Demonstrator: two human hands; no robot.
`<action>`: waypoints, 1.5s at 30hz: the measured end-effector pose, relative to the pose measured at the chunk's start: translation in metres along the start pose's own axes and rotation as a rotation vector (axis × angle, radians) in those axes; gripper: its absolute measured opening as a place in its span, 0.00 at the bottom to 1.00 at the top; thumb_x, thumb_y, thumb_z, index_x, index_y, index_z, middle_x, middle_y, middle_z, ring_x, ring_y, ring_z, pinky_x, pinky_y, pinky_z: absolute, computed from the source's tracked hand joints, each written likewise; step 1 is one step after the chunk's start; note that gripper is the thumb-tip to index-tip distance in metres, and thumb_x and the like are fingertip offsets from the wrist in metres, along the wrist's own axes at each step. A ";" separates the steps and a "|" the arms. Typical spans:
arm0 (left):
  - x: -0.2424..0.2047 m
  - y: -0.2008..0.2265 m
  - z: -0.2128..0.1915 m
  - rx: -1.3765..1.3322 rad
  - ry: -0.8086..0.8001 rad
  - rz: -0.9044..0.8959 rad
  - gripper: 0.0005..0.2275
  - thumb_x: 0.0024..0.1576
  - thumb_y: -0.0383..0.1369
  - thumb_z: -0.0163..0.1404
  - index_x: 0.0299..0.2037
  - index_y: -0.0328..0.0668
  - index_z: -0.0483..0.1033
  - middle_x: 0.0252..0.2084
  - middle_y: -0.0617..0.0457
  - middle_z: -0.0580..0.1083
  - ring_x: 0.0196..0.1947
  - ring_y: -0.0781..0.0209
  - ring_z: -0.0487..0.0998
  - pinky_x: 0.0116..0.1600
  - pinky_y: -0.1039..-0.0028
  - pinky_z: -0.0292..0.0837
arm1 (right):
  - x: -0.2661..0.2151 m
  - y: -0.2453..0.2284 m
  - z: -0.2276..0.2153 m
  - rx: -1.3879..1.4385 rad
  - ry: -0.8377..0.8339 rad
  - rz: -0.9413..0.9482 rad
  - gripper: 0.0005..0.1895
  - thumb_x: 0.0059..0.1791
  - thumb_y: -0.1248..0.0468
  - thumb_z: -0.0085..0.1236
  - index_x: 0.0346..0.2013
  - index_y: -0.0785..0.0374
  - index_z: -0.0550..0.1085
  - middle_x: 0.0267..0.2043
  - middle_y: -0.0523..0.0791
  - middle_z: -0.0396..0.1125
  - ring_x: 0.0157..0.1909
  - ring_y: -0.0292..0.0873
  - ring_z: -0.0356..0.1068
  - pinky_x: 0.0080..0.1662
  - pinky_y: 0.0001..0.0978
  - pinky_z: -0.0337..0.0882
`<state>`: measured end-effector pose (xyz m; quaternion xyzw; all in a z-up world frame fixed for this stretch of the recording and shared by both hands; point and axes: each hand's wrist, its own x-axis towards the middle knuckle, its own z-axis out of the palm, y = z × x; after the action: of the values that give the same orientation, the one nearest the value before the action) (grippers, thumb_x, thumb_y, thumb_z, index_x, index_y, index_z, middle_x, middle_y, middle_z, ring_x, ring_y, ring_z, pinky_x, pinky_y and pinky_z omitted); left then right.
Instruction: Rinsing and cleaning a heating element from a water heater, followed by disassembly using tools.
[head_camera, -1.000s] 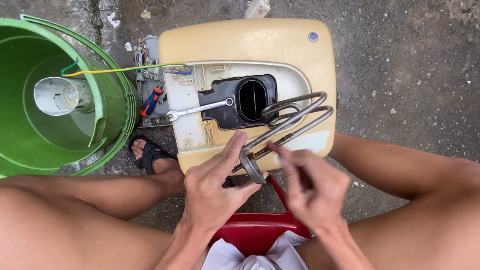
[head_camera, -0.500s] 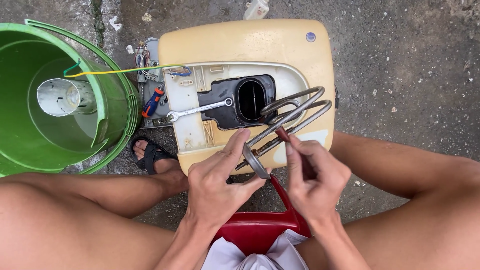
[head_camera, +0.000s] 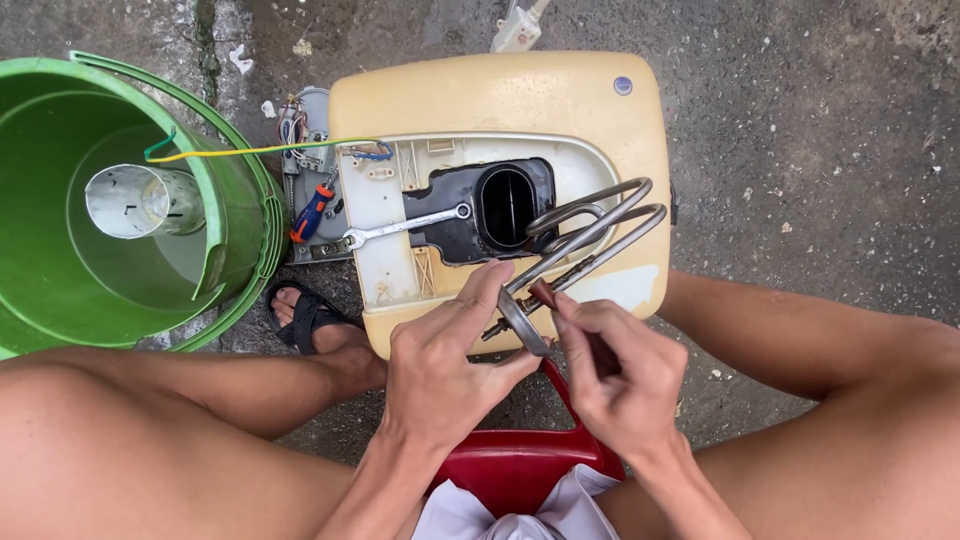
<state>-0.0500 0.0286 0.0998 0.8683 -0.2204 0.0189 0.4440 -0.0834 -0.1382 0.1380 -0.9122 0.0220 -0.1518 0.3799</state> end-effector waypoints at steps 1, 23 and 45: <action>0.000 0.001 0.001 0.005 0.005 0.002 0.36 0.39 0.31 0.73 0.61 0.37 0.71 0.57 0.47 0.79 0.50 0.61 0.84 0.55 0.74 0.80 | 0.002 -0.003 -0.003 0.016 -0.034 0.011 0.07 0.51 0.73 0.57 0.28 0.68 0.74 0.26 0.46 0.73 0.21 0.33 0.66 0.25 0.22 0.63; 0.010 0.010 -0.001 -0.083 0.069 0.001 0.32 0.42 0.25 0.71 0.58 0.34 0.72 0.56 0.45 0.79 0.47 0.59 0.85 0.55 0.73 0.80 | 0.003 0.002 -0.002 0.017 -0.016 -0.035 0.06 0.53 0.76 0.55 0.44 0.73 0.76 0.34 0.49 0.74 0.26 0.37 0.66 0.30 0.23 0.65; 0.015 0.013 -0.003 -0.021 0.044 -0.020 0.33 0.40 0.28 0.73 0.59 0.37 0.73 0.54 0.46 0.80 0.43 0.64 0.84 0.53 0.74 0.80 | 0.002 0.022 -0.030 1.778 0.004 1.005 0.08 0.57 0.73 0.37 0.34 0.65 0.62 0.22 0.46 0.54 0.11 0.29 0.43 0.10 0.18 0.45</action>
<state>-0.0407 0.0192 0.1150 0.8651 -0.2019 0.0312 0.4580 -0.0887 -0.1748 0.1435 -0.1850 0.2821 0.0624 0.9393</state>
